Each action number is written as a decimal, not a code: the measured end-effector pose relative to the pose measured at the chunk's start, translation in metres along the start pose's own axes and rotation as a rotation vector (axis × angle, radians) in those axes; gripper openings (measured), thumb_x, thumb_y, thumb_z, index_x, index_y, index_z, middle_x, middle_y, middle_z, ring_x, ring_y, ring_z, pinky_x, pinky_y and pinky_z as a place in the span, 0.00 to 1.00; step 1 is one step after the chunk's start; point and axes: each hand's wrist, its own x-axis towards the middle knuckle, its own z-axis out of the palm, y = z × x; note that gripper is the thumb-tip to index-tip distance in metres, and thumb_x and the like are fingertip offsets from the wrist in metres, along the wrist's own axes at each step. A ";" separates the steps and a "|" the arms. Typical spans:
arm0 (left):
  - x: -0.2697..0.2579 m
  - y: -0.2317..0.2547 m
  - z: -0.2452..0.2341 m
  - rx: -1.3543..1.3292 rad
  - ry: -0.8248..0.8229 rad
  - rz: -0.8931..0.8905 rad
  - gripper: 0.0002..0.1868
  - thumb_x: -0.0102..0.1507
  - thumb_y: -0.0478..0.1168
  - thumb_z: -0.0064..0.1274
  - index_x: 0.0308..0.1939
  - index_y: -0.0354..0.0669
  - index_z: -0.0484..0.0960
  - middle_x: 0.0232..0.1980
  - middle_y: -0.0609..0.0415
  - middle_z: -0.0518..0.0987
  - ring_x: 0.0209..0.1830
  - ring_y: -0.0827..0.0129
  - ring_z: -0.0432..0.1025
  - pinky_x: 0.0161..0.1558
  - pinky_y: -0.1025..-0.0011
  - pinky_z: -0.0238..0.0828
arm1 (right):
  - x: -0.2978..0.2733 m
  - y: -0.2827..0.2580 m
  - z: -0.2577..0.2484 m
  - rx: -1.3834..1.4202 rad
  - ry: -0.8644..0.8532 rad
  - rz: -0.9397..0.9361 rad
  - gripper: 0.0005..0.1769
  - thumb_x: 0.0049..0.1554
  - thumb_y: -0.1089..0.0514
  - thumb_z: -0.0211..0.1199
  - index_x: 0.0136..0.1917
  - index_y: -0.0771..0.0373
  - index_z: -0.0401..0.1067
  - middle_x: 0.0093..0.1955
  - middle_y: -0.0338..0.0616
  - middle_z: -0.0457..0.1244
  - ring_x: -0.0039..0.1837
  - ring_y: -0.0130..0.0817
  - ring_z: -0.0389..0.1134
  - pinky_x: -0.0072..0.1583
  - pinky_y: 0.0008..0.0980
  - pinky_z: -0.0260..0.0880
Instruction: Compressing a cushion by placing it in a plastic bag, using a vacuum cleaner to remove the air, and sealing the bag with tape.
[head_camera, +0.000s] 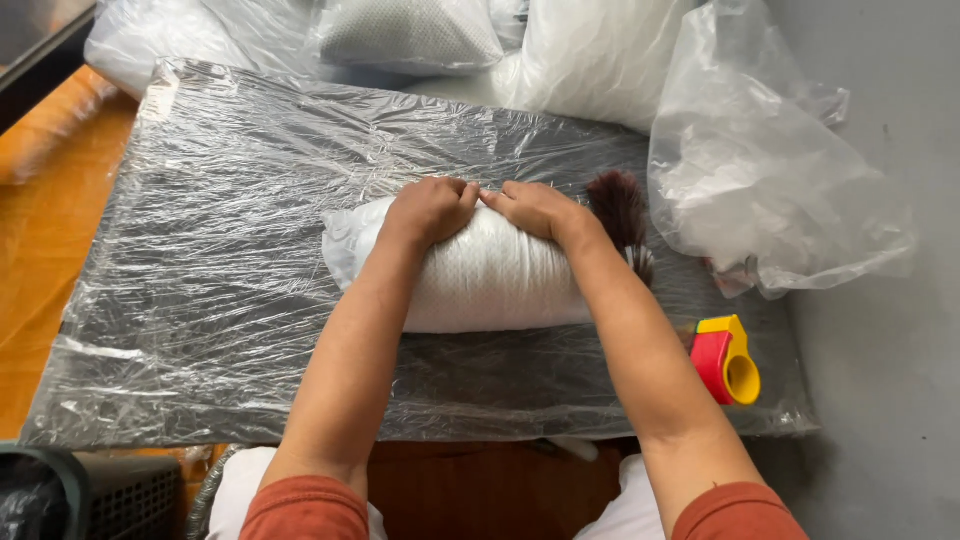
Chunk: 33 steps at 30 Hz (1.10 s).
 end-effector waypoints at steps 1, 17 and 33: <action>-0.005 0.001 0.002 0.005 0.047 0.018 0.31 0.66 0.61 0.30 0.53 0.55 0.86 0.53 0.48 0.84 0.60 0.52 0.75 0.63 0.53 0.69 | -0.004 0.002 0.004 -0.013 0.033 0.014 0.46 0.56 0.20 0.37 0.68 0.53 0.69 0.71 0.54 0.63 0.76 0.52 0.58 0.76 0.52 0.55; -0.142 0.012 0.028 0.537 0.283 0.566 0.70 0.53 0.87 0.36 0.76 0.27 0.57 0.55 0.34 0.76 0.58 0.49 0.69 0.63 0.56 0.54 | -0.066 0.051 0.115 -0.214 0.978 -0.537 0.28 0.63 0.32 0.50 0.55 0.53 0.77 0.44 0.41 0.60 0.52 0.41 0.64 0.63 0.44 0.62; -0.158 0.004 0.053 0.535 0.349 0.676 0.70 0.30 0.88 0.55 0.54 0.31 0.73 0.70 0.32 0.70 0.74 0.41 0.61 0.73 0.38 0.47 | -0.123 0.037 0.152 -0.248 1.242 -0.675 0.27 0.61 0.37 0.55 0.59 0.59 0.76 0.48 0.41 0.62 0.52 0.39 0.65 0.62 0.43 0.62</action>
